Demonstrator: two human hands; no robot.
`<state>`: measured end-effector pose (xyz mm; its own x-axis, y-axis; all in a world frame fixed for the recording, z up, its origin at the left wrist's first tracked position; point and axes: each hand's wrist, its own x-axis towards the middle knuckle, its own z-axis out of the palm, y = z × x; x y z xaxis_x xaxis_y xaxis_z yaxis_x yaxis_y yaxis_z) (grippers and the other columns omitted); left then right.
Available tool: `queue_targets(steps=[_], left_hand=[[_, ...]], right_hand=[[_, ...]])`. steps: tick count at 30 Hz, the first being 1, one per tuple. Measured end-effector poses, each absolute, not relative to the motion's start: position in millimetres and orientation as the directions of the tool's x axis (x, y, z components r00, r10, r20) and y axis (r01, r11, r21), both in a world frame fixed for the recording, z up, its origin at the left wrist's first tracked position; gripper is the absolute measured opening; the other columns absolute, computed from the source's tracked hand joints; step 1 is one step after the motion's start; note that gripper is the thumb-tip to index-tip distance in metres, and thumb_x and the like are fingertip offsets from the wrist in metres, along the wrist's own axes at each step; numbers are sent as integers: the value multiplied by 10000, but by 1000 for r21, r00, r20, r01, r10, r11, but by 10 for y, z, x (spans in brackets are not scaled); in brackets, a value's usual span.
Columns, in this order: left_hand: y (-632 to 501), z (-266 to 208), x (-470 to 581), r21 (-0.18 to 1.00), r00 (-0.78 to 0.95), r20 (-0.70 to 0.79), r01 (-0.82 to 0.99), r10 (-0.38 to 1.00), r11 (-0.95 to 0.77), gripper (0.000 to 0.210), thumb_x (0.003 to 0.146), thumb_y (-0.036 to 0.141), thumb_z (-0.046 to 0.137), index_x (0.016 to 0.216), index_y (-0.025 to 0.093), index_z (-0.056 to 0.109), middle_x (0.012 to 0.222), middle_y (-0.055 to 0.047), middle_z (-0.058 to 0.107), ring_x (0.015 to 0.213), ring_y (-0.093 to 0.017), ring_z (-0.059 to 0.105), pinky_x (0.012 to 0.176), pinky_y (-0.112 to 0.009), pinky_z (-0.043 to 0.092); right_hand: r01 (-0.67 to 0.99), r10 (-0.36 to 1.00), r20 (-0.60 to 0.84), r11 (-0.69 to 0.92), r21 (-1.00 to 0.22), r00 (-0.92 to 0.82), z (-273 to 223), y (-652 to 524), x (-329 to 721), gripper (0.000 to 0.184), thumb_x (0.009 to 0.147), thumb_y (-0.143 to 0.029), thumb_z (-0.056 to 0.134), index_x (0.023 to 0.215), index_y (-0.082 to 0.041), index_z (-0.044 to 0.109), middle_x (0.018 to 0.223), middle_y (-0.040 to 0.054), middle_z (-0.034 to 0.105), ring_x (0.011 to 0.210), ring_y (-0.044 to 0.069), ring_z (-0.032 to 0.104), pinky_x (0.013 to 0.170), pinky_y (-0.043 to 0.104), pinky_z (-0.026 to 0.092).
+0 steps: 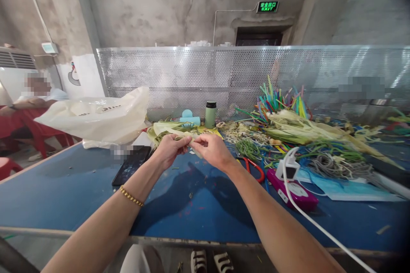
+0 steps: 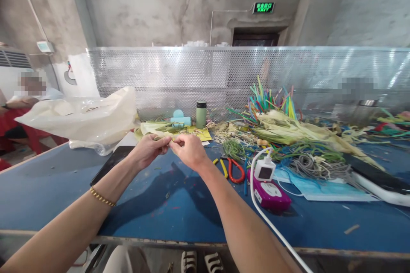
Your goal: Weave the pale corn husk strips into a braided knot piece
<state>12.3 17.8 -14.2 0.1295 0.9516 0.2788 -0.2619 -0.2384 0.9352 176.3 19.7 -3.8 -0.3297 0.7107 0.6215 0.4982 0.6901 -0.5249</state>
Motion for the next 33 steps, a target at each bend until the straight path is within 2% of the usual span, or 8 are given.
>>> queue_targets(steps=[5, 18, 22, 24, 25, 28, 30, 33], left_hand=[[185, -146, 134, 922, 126, 335, -248, 934, -297, 381, 634, 379, 828, 522, 117, 575, 481, 8, 521, 433, -62, 433, 448, -229, 283], [202, -116, 125, 864, -2, 362, -376, 932, -336, 360, 669, 359, 802, 541, 122, 563, 497, 22, 518, 431, -57, 428, 465, -232, 331], [207, -108, 104, 857, 55, 385, -391, 921, -335, 333, 702, 350, 785, 562, 119, 590, 517, 14, 535, 453, -59, 437, 482, -229, 338], [207, -115, 100, 867, 106, 394, -372, 913, -331, 311, 730, 345, 767, 586, 114, 616, 543, 2, 553, 472, -60, 446, 494, -228, 342], [204, -119, 101, 875, 130, 397, -352, 909, -332, 308, 742, 346, 759, 593, 111, 626, 547, -3, 556, 478, -61, 447, 498, -229, 342], [184, -129, 115, 895, 174, 406, -272, 897, -352, 312, 757, 358, 748, 598, 109, 643, 522, -10, 546, 482, -70, 443, 501, -234, 332], [164, -124, 125, 897, 198, 420, -240, 886, -372, 332, 763, 376, 741, 587, 114, 640, 500, -9, 534, 482, -75, 439, 505, -236, 327], [135, -101, 131, 893, 242, 431, -256, 869, -371, 379, 790, 404, 709, 553, 123, 615, 496, -15, 536, 486, -84, 447, 526, -242, 342]], right_hand=[[469, 711, 643, 689, -553, -286, -97, 235, 1732, 228, 830, -271, 588, 626, -170, 589, 561, -1, 556, 551, 120, 458, 542, 246, 319], [540, 730, 583, 670, -510, -356, -29, 162, 1743, 243, 813, -242, 612, 592, -169, 542, 566, -9, 531, 539, 105, 421, 538, 254, 284], [517, 657, 706, 714, -472, -263, 70, 112, 1809, 327, 868, -358, 574, 599, -173, 572, 550, 3, 531, 527, 111, 434, 520, 260, 304], [489, 667, 733, 687, -538, -132, 109, 99, 1847, 269, 880, -379, 560, 723, -174, 635, 583, 18, 577, 517, 119, 481, 503, 259, 342], [450, 719, 685, 652, -610, -114, 116, 97, 1860, 246, 876, -385, 565, 778, -176, 649, 553, 12, 571, 478, 120, 487, 473, 256, 354], [266, 858, 459, 509, -819, -231, 98, 100, 1859, 217, 844, -388, 609, 853, -175, 647, 504, -3, 563, 413, 125, 512, 392, 242, 390], [161, 866, 405, 462, -872, -294, 80, 97, 1837, 204, 816, -370, 641, 802, -167, 625, 568, 13, 600, 459, 124, 550, 393, 235, 436], [77, 850, 433, 474, -877, -299, 89, 76, 1812, 197, 783, -335, 667, 737, -161, 589, 614, 6, 593, 507, 109, 548, 422, 230, 481]])
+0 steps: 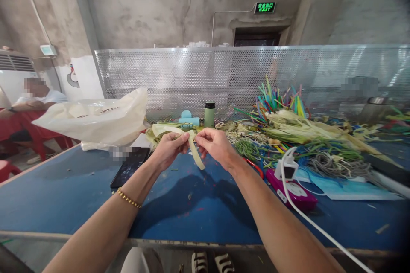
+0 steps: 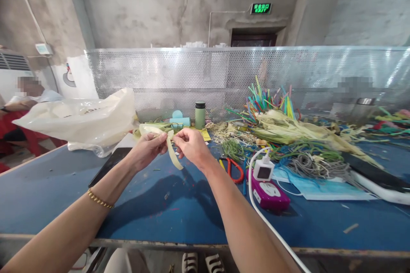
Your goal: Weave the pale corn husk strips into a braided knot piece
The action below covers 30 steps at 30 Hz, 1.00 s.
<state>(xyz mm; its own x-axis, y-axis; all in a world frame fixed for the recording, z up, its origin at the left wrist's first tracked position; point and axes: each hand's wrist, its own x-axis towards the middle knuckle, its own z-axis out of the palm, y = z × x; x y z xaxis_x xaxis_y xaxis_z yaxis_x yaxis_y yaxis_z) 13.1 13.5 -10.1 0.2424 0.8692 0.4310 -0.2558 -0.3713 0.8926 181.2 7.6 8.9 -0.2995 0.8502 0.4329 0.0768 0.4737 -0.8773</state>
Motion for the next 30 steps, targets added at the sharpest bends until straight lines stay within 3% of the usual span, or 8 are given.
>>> queue_targets(steps=[8, 14, 19, 25, 30], left_hand=[[98, -73, 141, 889, 301, 344, -410, 889, -205, 279, 757, 347, 746, 630, 130, 626, 558, -2, 542, 510, -92, 479, 542, -243, 404], [75, -57, 159, 852, 262, 272, -512, 926, -106, 211, 724, 284, 777, 668, 137, 637, 644, -12, 602, 574, -97, 533, 587, -242, 447], [71, -65, 164, 830, 298, 304, -548, 905, -98, 231, 694, 288, 802, 658, 142, 626, 615, 4, 572, 554, -88, 500, 568, -236, 430], [64, -64, 139, 858, 359, 336, -499, 871, -125, 262, 744, 356, 758, 680, 141, 625, 617, -19, 585, 546, -100, 502, 558, -250, 412], [83, -79, 148, 891, 284, 359, -388, 889, -236, 334, 761, 428, 735, 641, 142, 611, 572, -9, 553, 523, -100, 488, 536, -251, 388]], right_hand=[[32, 825, 470, 504, -863, -312, 161, 19, 1812, 98, 755, -257, 640, 764, -167, 604, 622, -28, 568, 472, 76, 483, 431, 217, 423], [53, 822, 491, 526, -849, -288, 146, 37, 1795, 166, 736, -326, 686, 752, -168, 638, 614, -29, 567, 443, 57, 397, 395, 212, 303], [2, 813, 507, 530, -848, -287, 143, 21, 1779, 219, 711, -368, 725, 743, -166, 650, 620, -21, 562, 464, 58, 352, 404, 222, 257], [-32, 797, 496, 518, -855, -344, 121, 33, 1776, 238, 750, -400, 700, 803, -177, 636, 694, 4, 625, 504, 83, 443, 450, 235, 347], [217, 772, 590, 634, -742, -236, 54, 116, 1767, 100, 773, -264, 637, 746, -170, 619, 642, 12, 614, 544, 111, 501, 512, 251, 391]])
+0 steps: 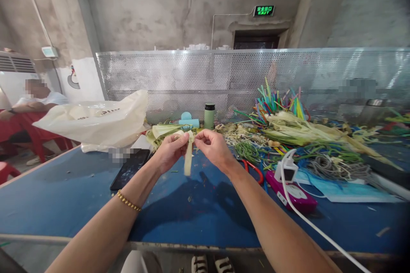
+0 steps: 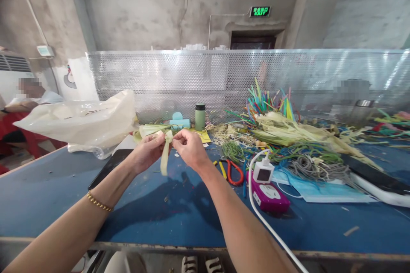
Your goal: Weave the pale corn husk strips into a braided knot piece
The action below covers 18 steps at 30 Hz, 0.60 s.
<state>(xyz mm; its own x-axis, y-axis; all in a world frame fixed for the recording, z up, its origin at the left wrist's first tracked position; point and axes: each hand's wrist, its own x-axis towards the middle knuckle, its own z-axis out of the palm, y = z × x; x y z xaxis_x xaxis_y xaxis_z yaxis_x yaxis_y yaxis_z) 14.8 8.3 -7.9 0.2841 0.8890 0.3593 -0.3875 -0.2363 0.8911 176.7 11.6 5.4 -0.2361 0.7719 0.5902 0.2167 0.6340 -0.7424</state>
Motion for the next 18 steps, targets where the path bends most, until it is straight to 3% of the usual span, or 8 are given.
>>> queue_targets(steps=[3, 9, 14, 18], left_hand=[[128, -110, 149, 899, 241, 397, -298, 886, -321, 358, 768, 396, 734, 571, 135, 587, 509, 12, 491, 470, -84, 438, 499, -248, 355], [168, -139, 114, 918, 333, 396, -176, 856, -356, 354, 811, 379, 693, 585, 115, 630, 523, -18, 550, 495, -93, 482, 529, -250, 345], [130, -119, 114, 930, 378, 368, -149, 849, -337, 379, 787, 380, 721, 541, 112, 615, 525, -22, 543, 527, -90, 473, 556, -250, 353], [125, -122, 135, 937, 354, 337, -211, 872, -277, 359, 769, 433, 728, 637, 109, 649, 576, -25, 573, 540, -97, 495, 554, -251, 367]], right_hand=[[330, 751, 616, 659, -676, -239, 23, 159, 1775, 77, 782, -228, 609, 735, -167, 608, 653, 15, 616, 576, 120, 534, 546, 248, 408], [329, 777, 580, 629, -705, -244, 49, 179, 1832, 345, 878, -429, 533, 675, -160, 609, 626, 14, 568, 572, 114, 493, 535, 247, 375], [87, 876, 427, 455, -886, -224, 95, 129, 1833, 225, 727, -357, 695, 682, -153, 610, 622, -5, 571, 544, 93, 468, 522, 239, 377], [-26, 891, 391, 396, -918, -229, 73, 107, 1794, 237, 694, -347, 726, 701, -152, 591, 606, -14, 571, 509, 80, 464, 499, 228, 371]])
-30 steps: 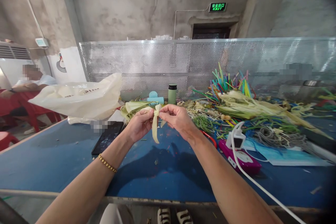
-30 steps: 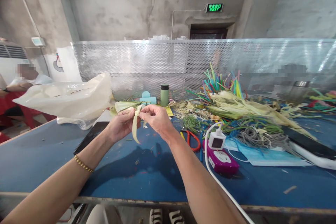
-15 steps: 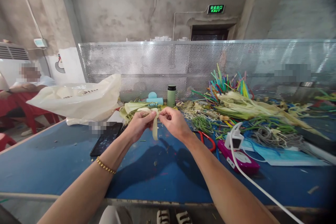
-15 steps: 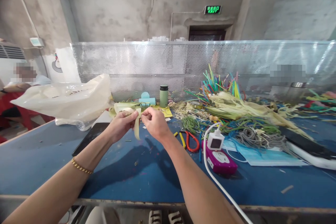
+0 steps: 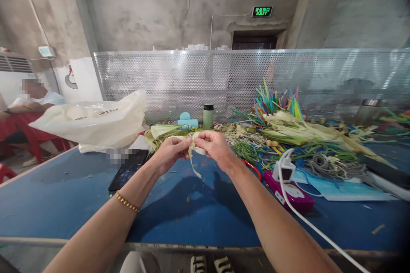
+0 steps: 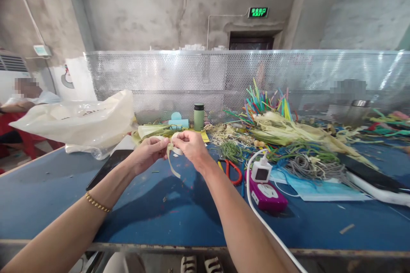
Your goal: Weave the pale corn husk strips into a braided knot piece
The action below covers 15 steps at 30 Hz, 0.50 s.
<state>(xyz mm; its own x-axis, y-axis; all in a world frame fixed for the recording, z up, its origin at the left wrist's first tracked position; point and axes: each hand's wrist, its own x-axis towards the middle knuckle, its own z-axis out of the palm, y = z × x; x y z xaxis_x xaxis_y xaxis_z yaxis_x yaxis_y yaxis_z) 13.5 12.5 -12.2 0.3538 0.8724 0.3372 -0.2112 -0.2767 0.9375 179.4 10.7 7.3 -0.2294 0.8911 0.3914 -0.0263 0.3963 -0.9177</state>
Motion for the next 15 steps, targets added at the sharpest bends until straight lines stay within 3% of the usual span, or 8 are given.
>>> queue_targets(steps=[4, 15], left_hand=[[130, -163, 166, 931, 302, 349, -217, 887, -292, 322, 730, 390, 774, 649, 106, 647, 574, -16, 576, 532, -94, 501, 548, -252, 373], [82, -100, 139, 962, 401, 271, -132, 875, -238, 266, 678, 320, 814, 662, 92, 677, 602, -18, 582, 524, -84, 503, 540, -249, 368]], right_hand=[[-26, 851, 467, 476, -879, -239, 31, 128, 1764, 198, 691, -313, 721, 696, -154, 602, 635, -10, 579, 554, 90, 489, 529, 230, 393], [25, 813, 563, 572, -820, -152, 16, 181, 1764, 137, 700, -287, 713, 686, -160, 662, 686, -1, 601, 637, 115, 509, 619, 256, 422]])
